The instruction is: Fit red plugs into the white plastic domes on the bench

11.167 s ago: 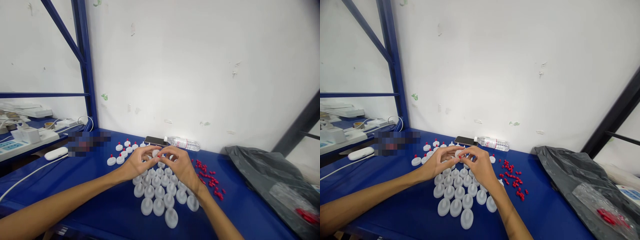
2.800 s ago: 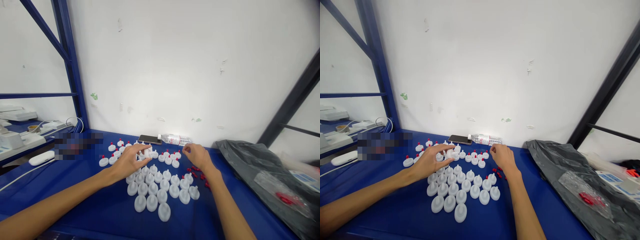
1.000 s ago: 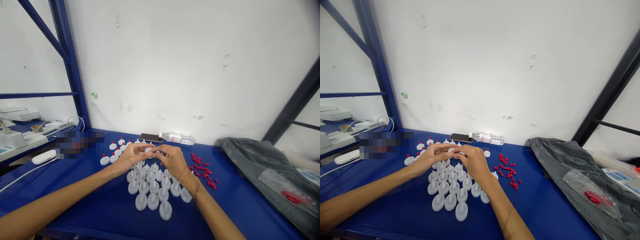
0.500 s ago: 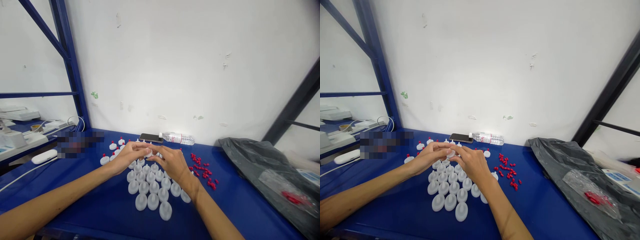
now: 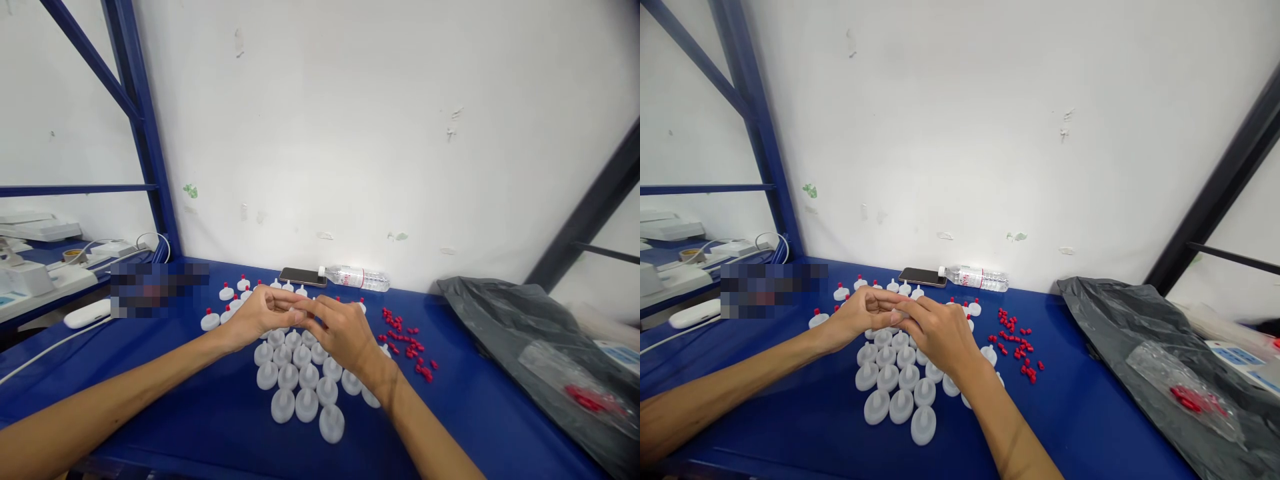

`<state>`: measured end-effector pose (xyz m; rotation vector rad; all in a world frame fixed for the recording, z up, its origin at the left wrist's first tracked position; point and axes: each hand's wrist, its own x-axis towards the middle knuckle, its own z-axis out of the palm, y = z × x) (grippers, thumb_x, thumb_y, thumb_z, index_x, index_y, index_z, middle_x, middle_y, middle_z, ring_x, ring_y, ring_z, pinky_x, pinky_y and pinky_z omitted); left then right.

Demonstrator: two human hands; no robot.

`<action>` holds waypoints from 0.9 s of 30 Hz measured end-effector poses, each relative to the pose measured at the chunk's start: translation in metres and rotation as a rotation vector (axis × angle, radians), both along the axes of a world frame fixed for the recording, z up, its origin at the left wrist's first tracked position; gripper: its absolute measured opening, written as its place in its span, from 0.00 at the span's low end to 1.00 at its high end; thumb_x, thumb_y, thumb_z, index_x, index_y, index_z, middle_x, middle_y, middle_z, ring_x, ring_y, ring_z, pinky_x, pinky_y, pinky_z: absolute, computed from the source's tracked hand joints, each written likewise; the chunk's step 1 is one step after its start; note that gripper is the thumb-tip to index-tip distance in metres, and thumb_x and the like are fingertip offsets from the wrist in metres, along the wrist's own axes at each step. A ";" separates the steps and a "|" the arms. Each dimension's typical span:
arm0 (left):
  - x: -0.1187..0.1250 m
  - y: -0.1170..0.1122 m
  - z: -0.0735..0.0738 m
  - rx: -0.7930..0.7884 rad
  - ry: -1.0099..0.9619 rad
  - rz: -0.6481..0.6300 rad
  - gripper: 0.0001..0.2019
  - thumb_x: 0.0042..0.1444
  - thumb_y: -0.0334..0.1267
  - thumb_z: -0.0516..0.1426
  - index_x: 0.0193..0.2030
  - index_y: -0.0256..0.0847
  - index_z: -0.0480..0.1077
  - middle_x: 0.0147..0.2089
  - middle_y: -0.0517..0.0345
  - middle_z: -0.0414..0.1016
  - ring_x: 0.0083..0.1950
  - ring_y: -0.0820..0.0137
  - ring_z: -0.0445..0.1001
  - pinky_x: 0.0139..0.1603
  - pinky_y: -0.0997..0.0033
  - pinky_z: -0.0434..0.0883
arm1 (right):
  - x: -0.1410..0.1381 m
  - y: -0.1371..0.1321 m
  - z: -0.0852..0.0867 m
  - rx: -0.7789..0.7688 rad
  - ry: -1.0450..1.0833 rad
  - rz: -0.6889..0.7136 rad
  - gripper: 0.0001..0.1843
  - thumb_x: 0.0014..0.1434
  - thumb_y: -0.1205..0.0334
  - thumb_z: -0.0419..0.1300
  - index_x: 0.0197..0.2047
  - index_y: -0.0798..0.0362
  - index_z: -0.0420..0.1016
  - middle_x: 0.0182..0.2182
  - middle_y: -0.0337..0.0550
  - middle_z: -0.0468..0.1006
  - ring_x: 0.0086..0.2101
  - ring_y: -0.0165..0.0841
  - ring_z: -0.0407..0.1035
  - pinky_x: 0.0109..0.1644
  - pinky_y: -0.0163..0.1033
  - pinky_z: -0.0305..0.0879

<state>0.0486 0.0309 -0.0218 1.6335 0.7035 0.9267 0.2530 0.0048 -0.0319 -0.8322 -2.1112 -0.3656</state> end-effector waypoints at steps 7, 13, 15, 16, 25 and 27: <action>-0.001 -0.003 0.002 0.017 0.007 -0.006 0.21 0.55 0.44 0.70 0.50 0.30 0.81 0.34 0.48 0.85 0.28 0.71 0.74 0.24 0.77 0.63 | -0.001 -0.002 -0.003 0.008 0.005 0.035 0.13 0.72 0.55 0.57 0.50 0.49 0.80 0.30 0.35 0.79 0.27 0.26 0.71 0.26 0.34 0.55; -0.001 0.002 0.000 -0.005 -0.036 -0.016 0.25 0.53 0.45 0.71 0.53 0.33 0.79 0.35 0.50 0.82 0.28 0.74 0.68 0.25 0.76 0.63 | -0.003 0.000 -0.003 0.050 0.037 0.039 0.12 0.72 0.57 0.56 0.46 0.49 0.80 0.32 0.37 0.81 0.28 0.25 0.71 0.26 0.33 0.56; 0.000 0.001 0.001 -0.022 -0.053 -0.014 0.26 0.53 0.46 0.70 0.56 0.34 0.78 0.34 0.52 0.81 0.27 0.74 0.67 0.25 0.76 0.64 | -0.004 -0.001 -0.001 0.055 0.080 0.060 0.11 0.72 0.58 0.56 0.44 0.49 0.81 0.33 0.37 0.81 0.28 0.25 0.72 0.26 0.32 0.57; 0.001 0.001 0.002 -0.033 -0.060 -0.016 0.26 0.53 0.46 0.70 0.56 0.35 0.78 0.33 0.53 0.80 0.26 0.75 0.67 0.25 0.76 0.64 | -0.004 -0.002 0.000 0.056 0.098 0.063 0.11 0.72 0.59 0.56 0.44 0.49 0.81 0.33 0.38 0.81 0.28 0.25 0.72 0.27 0.32 0.58; 0.004 -0.006 0.006 -0.173 -0.126 -0.181 0.21 0.59 0.46 0.65 0.55 0.35 0.78 0.40 0.49 0.79 0.37 0.68 0.73 0.30 0.75 0.71 | -0.003 -0.004 0.004 0.050 0.103 0.034 0.12 0.71 0.58 0.57 0.45 0.49 0.83 0.32 0.38 0.79 0.26 0.25 0.70 0.25 0.32 0.57; 0.004 -0.007 0.007 -0.192 -0.134 -0.203 0.20 0.61 0.44 0.64 0.55 0.34 0.78 0.39 0.48 0.79 0.37 0.68 0.73 0.31 0.75 0.71 | -0.003 -0.005 0.004 0.037 0.101 0.036 0.13 0.71 0.58 0.56 0.46 0.49 0.83 0.33 0.39 0.79 0.27 0.25 0.70 0.25 0.32 0.57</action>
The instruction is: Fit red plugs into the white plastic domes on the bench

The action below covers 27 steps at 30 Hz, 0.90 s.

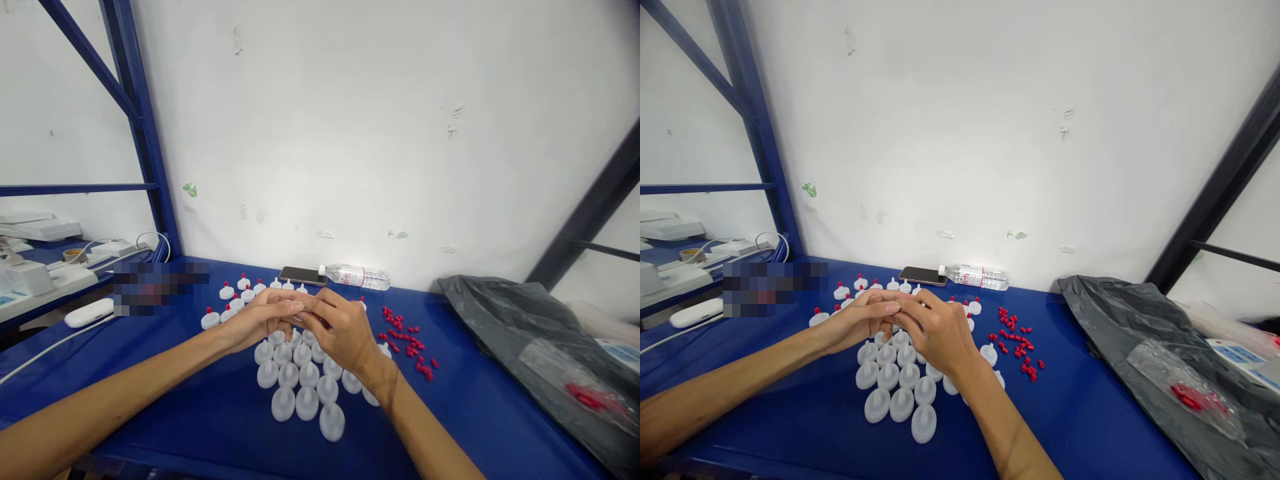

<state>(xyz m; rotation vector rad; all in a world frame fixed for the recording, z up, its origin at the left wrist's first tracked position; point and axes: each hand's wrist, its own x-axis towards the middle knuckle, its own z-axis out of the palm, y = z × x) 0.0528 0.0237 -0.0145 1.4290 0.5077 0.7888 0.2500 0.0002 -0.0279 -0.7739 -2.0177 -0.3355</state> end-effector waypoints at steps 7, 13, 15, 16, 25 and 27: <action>0.000 -0.001 0.002 -0.002 0.021 -0.007 0.18 0.61 0.41 0.63 0.54 0.31 0.78 0.39 0.47 0.80 0.38 0.67 0.75 0.32 0.75 0.71 | -0.001 -0.001 -0.001 -0.049 -0.032 -0.014 0.13 0.71 0.58 0.55 0.51 0.46 0.81 0.32 0.38 0.78 0.25 0.25 0.66 0.25 0.32 0.55; 0.000 -0.002 0.001 0.040 0.054 0.021 0.18 0.58 0.43 0.65 0.50 0.32 0.79 0.36 0.50 0.81 0.34 0.67 0.77 0.29 0.75 0.70 | -0.004 -0.001 -0.005 -0.105 -0.034 0.008 0.10 0.70 0.60 0.56 0.47 0.49 0.80 0.31 0.37 0.76 0.25 0.25 0.64 0.27 0.32 0.56; 0.000 -0.003 0.002 0.049 0.058 0.025 0.19 0.57 0.44 0.65 0.50 0.32 0.80 0.34 0.51 0.81 0.34 0.67 0.76 0.29 0.76 0.70 | -0.005 -0.003 -0.005 -0.124 -0.025 0.015 0.10 0.70 0.60 0.57 0.47 0.49 0.79 0.30 0.36 0.75 0.25 0.25 0.64 0.28 0.32 0.57; 0.000 -0.004 0.003 0.051 0.060 0.026 0.18 0.57 0.43 0.66 0.50 0.32 0.80 0.34 0.51 0.81 0.33 0.68 0.76 0.29 0.76 0.70 | -0.006 -0.003 -0.004 -0.136 -0.020 0.018 0.09 0.69 0.60 0.58 0.47 0.50 0.79 0.29 0.36 0.74 0.25 0.25 0.64 0.28 0.32 0.57; -0.001 0.001 -0.004 0.064 0.065 0.047 0.21 0.54 0.44 0.68 0.51 0.33 0.79 0.32 0.53 0.80 0.26 0.73 0.74 0.25 0.78 0.72 | -0.005 -0.004 -0.005 -0.098 -0.067 -0.007 0.10 0.70 0.59 0.57 0.42 0.51 0.79 0.30 0.37 0.76 0.25 0.25 0.64 0.27 0.33 0.55; -0.001 0.002 -0.006 0.074 0.063 0.055 0.21 0.53 0.45 0.69 0.50 0.34 0.79 0.31 0.54 0.80 0.26 0.72 0.75 0.24 0.79 0.73 | -0.006 -0.004 -0.006 -0.099 -0.073 -0.006 0.10 0.70 0.59 0.56 0.43 0.51 0.79 0.30 0.37 0.76 0.25 0.25 0.64 0.27 0.33 0.54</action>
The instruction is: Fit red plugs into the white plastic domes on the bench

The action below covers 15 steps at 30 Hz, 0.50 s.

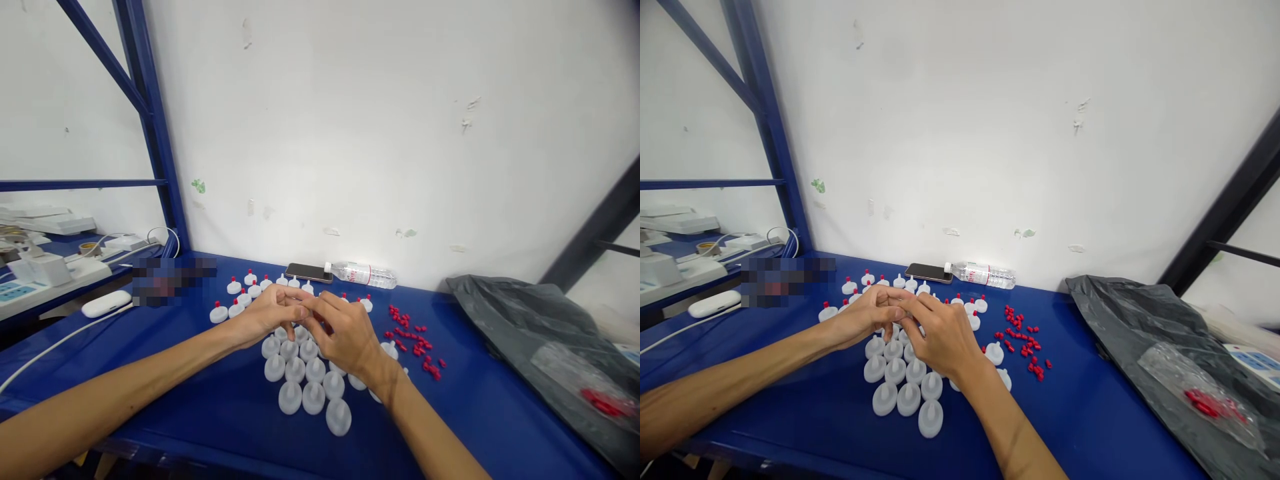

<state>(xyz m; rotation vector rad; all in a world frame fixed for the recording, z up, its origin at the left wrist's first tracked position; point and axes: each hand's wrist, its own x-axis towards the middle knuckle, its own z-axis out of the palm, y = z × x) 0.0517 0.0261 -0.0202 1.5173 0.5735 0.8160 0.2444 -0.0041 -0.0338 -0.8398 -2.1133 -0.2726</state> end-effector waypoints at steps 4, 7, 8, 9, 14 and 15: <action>0.001 0.001 0.001 0.012 0.007 -0.015 0.21 0.54 0.48 0.68 0.48 0.33 0.80 0.34 0.49 0.82 0.31 0.67 0.80 0.28 0.75 0.77 | -0.001 -0.001 0.002 -0.039 0.051 0.012 0.12 0.70 0.60 0.55 0.49 0.49 0.79 0.30 0.37 0.76 0.25 0.26 0.65 0.27 0.33 0.57; 0.001 0.002 0.002 0.035 0.022 0.006 0.23 0.59 0.52 0.64 0.51 0.33 0.78 0.41 0.43 0.83 0.39 0.59 0.84 0.27 0.73 0.77 | 0.003 0.000 0.009 -0.095 0.116 0.037 0.11 0.70 0.61 0.55 0.48 0.50 0.79 0.31 0.39 0.78 0.27 0.27 0.68 0.30 0.33 0.61; 0.001 0.002 0.002 0.044 0.015 0.026 0.24 0.61 0.54 0.62 0.53 0.34 0.77 0.43 0.41 0.83 0.39 0.57 0.84 0.25 0.74 0.76 | 0.006 0.001 0.014 -0.112 0.140 0.030 0.11 0.70 0.61 0.56 0.46 0.50 0.79 0.33 0.39 0.79 0.27 0.27 0.69 0.31 0.33 0.62; 0.001 0.002 0.002 0.055 0.008 0.053 0.26 0.62 0.56 0.60 0.54 0.34 0.75 0.44 0.39 0.83 0.38 0.57 0.85 0.22 0.75 0.73 | 0.010 0.003 0.018 -0.122 0.169 0.006 0.10 0.69 0.60 0.56 0.44 0.50 0.79 0.35 0.39 0.80 0.27 0.27 0.69 0.33 0.34 0.63; 0.000 0.006 0.000 0.169 0.027 0.227 0.22 0.65 0.53 0.58 0.52 0.33 0.75 0.37 0.45 0.82 0.26 0.69 0.79 0.16 0.80 0.64 | 0.049 0.016 0.038 -0.171 0.244 -0.423 0.10 0.67 0.56 0.58 0.41 0.48 0.80 0.40 0.40 0.82 0.28 0.30 0.72 0.37 0.39 0.64; 0.000 0.007 0.000 0.185 0.033 0.249 0.21 0.65 0.52 0.58 0.50 0.33 0.75 0.34 0.48 0.82 0.25 0.70 0.77 0.16 0.80 0.63 | 0.059 0.019 0.039 -0.210 0.199 -0.538 0.10 0.67 0.56 0.57 0.40 0.47 0.80 0.39 0.41 0.83 0.29 0.33 0.73 0.36 0.40 0.63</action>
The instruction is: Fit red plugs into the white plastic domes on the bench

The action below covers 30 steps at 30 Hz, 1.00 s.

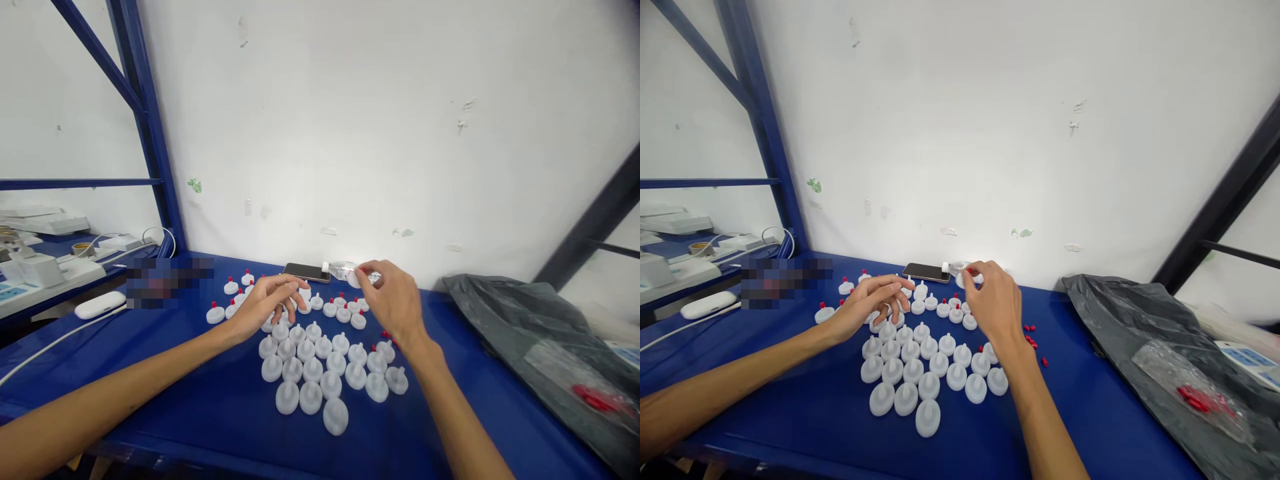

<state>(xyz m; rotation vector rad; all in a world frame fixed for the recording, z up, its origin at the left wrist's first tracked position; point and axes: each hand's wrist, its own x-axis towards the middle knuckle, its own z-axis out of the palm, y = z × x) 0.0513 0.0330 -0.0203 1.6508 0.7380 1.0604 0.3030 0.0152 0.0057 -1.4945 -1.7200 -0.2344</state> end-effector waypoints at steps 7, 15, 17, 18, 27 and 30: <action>0.002 0.001 -0.001 0.023 0.024 0.071 0.16 0.62 0.48 0.59 0.43 0.34 0.75 0.28 0.54 0.78 0.20 0.73 0.73 0.15 0.80 0.59 | 0.039 0.015 -0.021 -0.414 -0.271 -0.257 0.10 0.60 0.57 0.61 0.35 0.49 0.83 0.31 0.50 0.82 0.32 0.42 0.76 0.32 0.41 0.59; 0.003 0.000 -0.001 0.022 0.056 0.084 0.14 0.61 0.45 0.58 0.42 0.34 0.74 0.28 0.56 0.77 0.20 0.75 0.72 0.15 0.80 0.59 | 0.038 0.020 -0.031 -0.453 -0.283 -0.212 0.08 0.58 0.54 0.65 0.34 0.47 0.84 0.30 0.45 0.83 0.32 0.40 0.77 0.33 0.39 0.62; 0.004 -0.001 0.000 0.017 0.061 0.090 0.15 0.61 0.46 0.58 0.42 0.34 0.74 0.28 0.56 0.76 0.19 0.75 0.72 0.15 0.80 0.58 | 0.032 0.019 -0.025 -0.408 -0.274 -0.206 0.14 0.64 0.51 0.59 0.38 0.47 0.84 0.33 0.48 0.84 0.35 0.42 0.78 0.35 0.41 0.64; 0.004 -0.001 0.000 0.015 0.063 0.093 0.15 0.61 0.46 0.58 0.42 0.34 0.74 0.28 0.56 0.76 0.19 0.75 0.71 0.15 0.80 0.57 | 0.028 0.018 -0.023 -0.370 -0.267 -0.188 0.17 0.68 0.49 0.55 0.41 0.47 0.83 0.35 0.49 0.84 0.37 0.43 0.78 0.37 0.42 0.66; 0.005 -0.002 -0.002 0.011 0.070 0.110 0.15 0.58 0.47 0.58 0.42 0.35 0.72 0.28 0.58 0.76 0.18 0.75 0.71 0.15 0.79 0.56 | -0.022 0.018 -0.049 -0.154 -0.341 0.447 0.22 0.75 0.52 0.46 0.56 0.47 0.79 0.54 0.48 0.81 0.59 0.40 0.70 0.64 0.52 0.62; 0.005 -0.001 -0.002 0.011 0.073 0.120 0.15 0.58 0.46 0.57 0.42 0.35 0.72 0.28 0.58 0.76 0.18 0.75 0.71 0.15 0.80 0.56 | -0.025 0.018 -0.058 -0.277 -0.380 0.416 0.27 0.75 0.49 0.40 0.63 0.46 0.74 0.62 0.50 0.75 0.66 0.45 0.62 0.68 0.59 0.56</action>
